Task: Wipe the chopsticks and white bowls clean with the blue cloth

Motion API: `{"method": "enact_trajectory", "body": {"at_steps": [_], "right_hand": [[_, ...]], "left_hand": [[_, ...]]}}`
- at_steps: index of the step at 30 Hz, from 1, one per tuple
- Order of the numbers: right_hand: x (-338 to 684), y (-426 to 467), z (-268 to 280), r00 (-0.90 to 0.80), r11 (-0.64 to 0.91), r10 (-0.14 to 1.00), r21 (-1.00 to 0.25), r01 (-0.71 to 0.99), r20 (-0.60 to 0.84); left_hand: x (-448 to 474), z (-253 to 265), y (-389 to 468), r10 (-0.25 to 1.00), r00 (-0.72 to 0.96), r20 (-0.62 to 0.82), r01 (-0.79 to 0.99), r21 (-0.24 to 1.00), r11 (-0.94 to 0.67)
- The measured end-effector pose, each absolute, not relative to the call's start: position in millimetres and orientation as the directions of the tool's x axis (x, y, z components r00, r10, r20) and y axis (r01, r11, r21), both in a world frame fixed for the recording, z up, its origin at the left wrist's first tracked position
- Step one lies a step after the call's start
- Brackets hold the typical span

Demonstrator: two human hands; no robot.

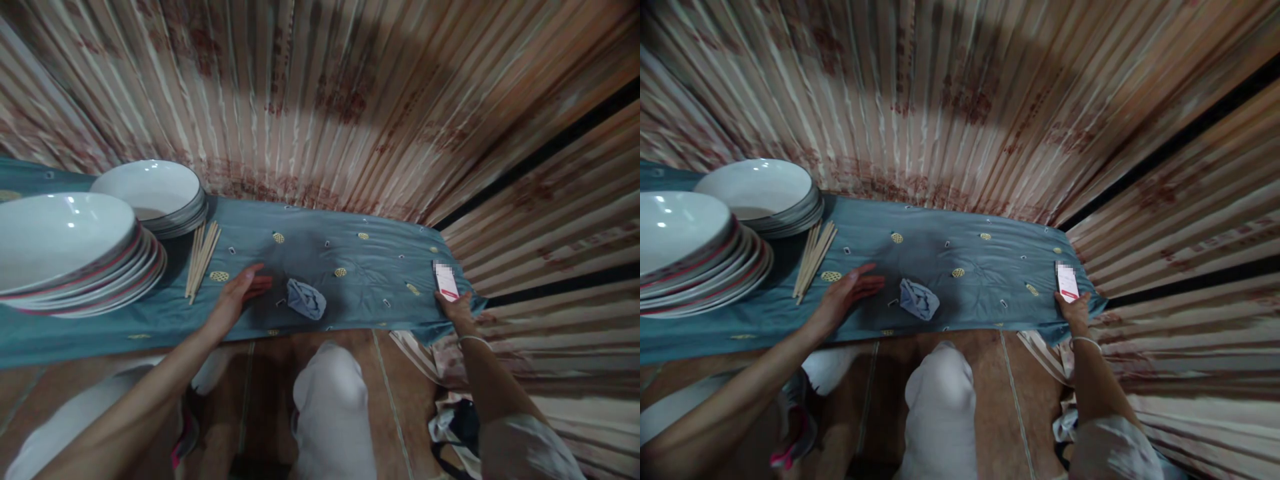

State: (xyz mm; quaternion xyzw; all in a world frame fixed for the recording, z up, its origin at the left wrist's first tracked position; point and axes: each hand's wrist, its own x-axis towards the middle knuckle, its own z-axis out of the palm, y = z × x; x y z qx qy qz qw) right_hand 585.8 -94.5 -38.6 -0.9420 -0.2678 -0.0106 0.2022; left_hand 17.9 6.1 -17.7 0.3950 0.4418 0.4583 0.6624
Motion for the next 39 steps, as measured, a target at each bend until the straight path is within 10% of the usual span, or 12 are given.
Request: {"method": "enact_trajectory", "body": {"at_steps": [5,12,20,26,39], "right_hand": [[555,-96,-47,0.876,-0.743,0.406,-0.465,0.481,0.259],[480,-105,-58,0.598,-0.422,0.591,-0.424,0.801,0.542],[330,-77,-17,0.249,-0.071,0.946,-0.621,0.78,0.206],[238,-59,14,-0.17,0.175,0.984,-0.471,0.865,0.053],[223,-28,21,-0.241,0.247,0.968,-0.112,0.962,0.069]], "left_hand": [[20,-16,6,0.959,0.178,-0.22,-0.24,0.936,0.259],[25,-26,6,0.972,0.164,-0.169,-0.165,0.967,0.195],[23,-34,0,0.97,0.231,-0.073,0.004,0.997,0.075],[-8,-31,6,0.981,0.132,0.139,0.162,0.974,-0.16],[-75,-26,19,0.923,0.173,0.345,0.693,0.623,-0.363]]}}
